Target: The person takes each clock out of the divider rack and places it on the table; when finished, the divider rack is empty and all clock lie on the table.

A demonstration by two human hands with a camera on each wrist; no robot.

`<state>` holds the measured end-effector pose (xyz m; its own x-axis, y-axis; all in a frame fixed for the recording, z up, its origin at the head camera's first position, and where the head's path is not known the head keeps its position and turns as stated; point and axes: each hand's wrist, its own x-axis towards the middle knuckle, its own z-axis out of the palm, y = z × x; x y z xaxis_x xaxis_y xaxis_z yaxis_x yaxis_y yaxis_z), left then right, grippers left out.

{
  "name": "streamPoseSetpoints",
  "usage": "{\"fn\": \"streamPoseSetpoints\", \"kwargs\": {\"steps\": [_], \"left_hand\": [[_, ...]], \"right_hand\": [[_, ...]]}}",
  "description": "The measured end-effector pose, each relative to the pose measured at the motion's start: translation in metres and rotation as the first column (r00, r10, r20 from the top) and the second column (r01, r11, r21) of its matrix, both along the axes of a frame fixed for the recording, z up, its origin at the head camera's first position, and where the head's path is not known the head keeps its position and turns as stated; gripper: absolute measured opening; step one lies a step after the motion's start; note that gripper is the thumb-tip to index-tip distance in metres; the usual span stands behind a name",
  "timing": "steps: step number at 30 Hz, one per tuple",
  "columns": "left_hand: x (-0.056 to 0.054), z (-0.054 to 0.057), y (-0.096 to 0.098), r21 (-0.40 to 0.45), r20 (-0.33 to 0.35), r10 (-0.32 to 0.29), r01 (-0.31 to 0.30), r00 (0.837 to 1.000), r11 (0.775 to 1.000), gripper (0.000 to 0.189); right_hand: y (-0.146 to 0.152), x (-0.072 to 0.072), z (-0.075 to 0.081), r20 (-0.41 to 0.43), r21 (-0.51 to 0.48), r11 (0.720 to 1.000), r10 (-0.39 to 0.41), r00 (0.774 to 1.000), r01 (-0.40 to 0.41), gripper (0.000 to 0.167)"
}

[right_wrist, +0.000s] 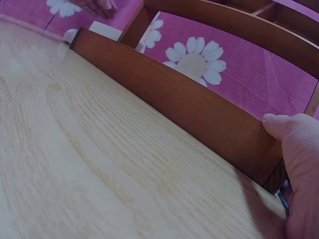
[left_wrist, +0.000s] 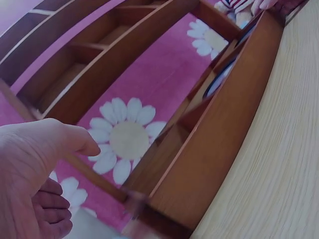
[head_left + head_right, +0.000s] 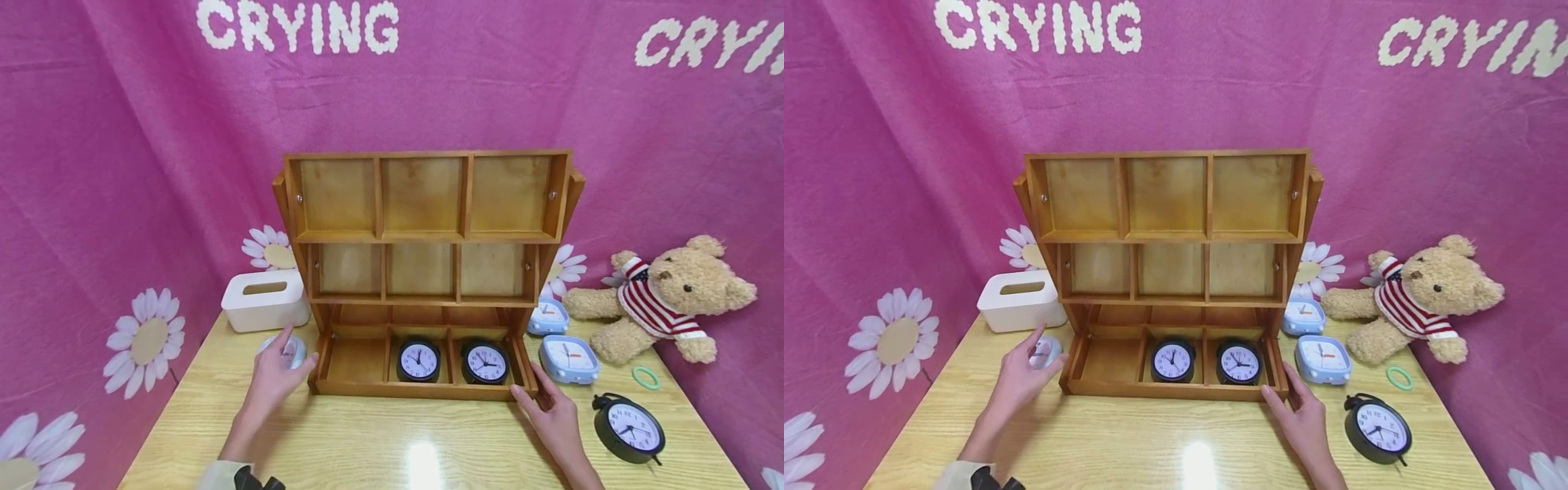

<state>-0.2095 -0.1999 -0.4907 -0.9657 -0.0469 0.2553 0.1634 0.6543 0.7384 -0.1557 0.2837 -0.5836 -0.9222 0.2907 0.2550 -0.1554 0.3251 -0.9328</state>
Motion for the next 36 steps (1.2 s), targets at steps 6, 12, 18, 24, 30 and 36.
{"fn": "streamPoseSetpoints", "kwargs": {"steps": [6, 12, 18, 24, 30, 36], "left_hand": [[0.002, 0.003, 0.016, 0.012, -0.011, -0.071, 0.071, 0.997, 0.997, 0.08], [0.002, -0.003, 0.03, 0.028, -0.006, -0.101, 0.101, 0.995, 0.995, 0.078], [0.003, -0.011, 0.05, 0.029, -0.023, -0.154, 0.155, 0.988, 0.987, 0.076], [0.004, -0.012, 0.077, 0.025, -0.021, -0.204, 0.204, 0.979, 0.979, 0.074], [0.004, -0.012, 0.102, 0.034, -0.044, -0.299, 0.3, 0.953, 0.953, 0.072], [-0.001, -0.013, 0.123, 0.019, 0.006, -0.369, 0.369, 0.93, 0.929, 0.074]], "right_hand": [[0.0, 0.0, -0.001, -0.008, -0.014, 1.0, 0.003, 1.0, -0.003, 0.065], [0.0, 0.001, -0.001, -0.008, -0.009, 1.0, -0.002, 1.0, 0.002, 0.065], [-0.002, 0.002, 0.0, 0.008, -0.008, 1.0, -0.012, 1.0, 0.012, 0.064], [0.0, 0.0, 0.0, -0.004, -0.001, 1.0, -0.009, 1.0, 0.009, 0.064], [0.001, -0.001, -0.001, -0.007, 0.006, 1.0, -0.01, 1.0, 0.01, 0.065], [0.0, 0.0, 0.0, -0.011, -0.004, 1.0, -0.004, 1.0, 0.004, 0.065]]}}
